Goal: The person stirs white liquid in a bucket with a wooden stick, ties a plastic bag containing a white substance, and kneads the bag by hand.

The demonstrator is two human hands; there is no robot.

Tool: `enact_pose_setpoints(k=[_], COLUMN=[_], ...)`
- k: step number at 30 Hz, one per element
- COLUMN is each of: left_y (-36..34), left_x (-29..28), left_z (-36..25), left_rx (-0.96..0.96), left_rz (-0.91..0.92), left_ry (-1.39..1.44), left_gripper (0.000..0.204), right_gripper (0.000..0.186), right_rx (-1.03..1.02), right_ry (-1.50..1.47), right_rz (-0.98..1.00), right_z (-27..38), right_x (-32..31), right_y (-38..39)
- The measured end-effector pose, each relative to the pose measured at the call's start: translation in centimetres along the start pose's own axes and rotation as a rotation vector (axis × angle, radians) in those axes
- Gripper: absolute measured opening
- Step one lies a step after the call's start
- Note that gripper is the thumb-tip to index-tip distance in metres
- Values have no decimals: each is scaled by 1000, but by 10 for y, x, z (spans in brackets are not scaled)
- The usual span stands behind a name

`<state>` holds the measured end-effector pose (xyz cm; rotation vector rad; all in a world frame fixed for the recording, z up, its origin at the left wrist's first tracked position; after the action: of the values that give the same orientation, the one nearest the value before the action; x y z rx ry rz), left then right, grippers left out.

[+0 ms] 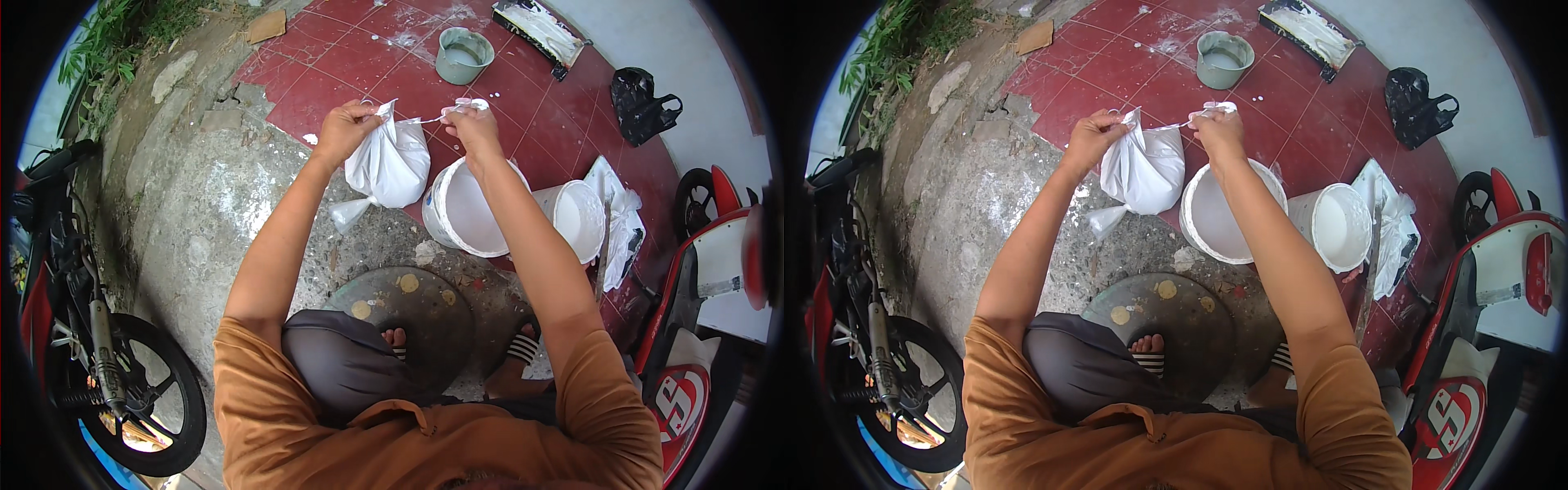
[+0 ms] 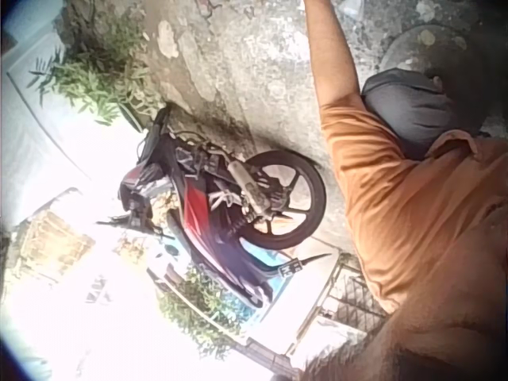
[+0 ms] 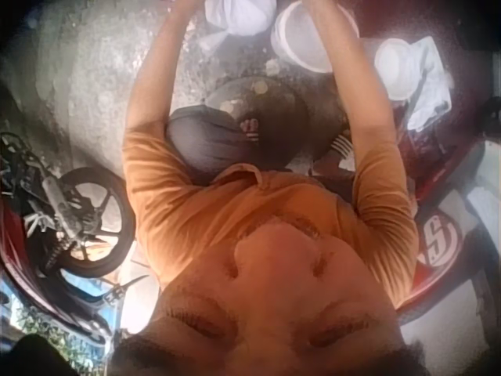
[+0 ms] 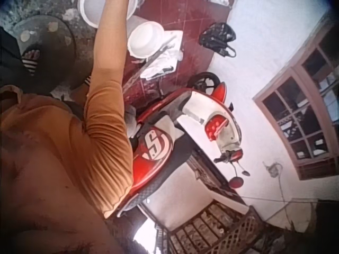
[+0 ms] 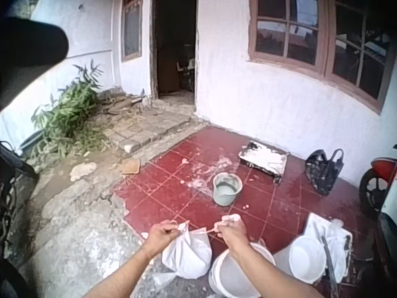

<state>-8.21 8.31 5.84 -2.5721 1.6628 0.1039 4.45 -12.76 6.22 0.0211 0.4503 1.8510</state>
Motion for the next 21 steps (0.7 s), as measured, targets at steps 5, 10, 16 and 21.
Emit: enact_pose_setpoints(k=[5,10,16,21], left_y=[-7,-10,-4,3], left_x=[-4,2,6,15], left_z=[-3,-15,-12,-14], left_rx=[-2,-234,-430,-584], left_rz=[-19,62,83,94], left_ry=[-278,-228,44,207], left_gripper=[26,24,16,13], right_gripper=[20,24,25,21], right_rx=[-139,-121,-67,-101], right_ry=[-275,-452,-501,-404], right_rz=[177,314,363,301], right_z=[21,21,-13,-45], right_x=[1,48,108,125], right_y=[51,119,139,136])
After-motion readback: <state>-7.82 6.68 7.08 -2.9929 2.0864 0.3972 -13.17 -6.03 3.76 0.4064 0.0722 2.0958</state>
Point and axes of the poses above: each hand's wrist, its own y-axis away from the middle knuckle, its own x-axis out of the palm, z = x × y, the point moved 7 cm from there along -y, towards the middle knuckle, and after that the axes turned 9 degrees about y, right-handed, at the moved point
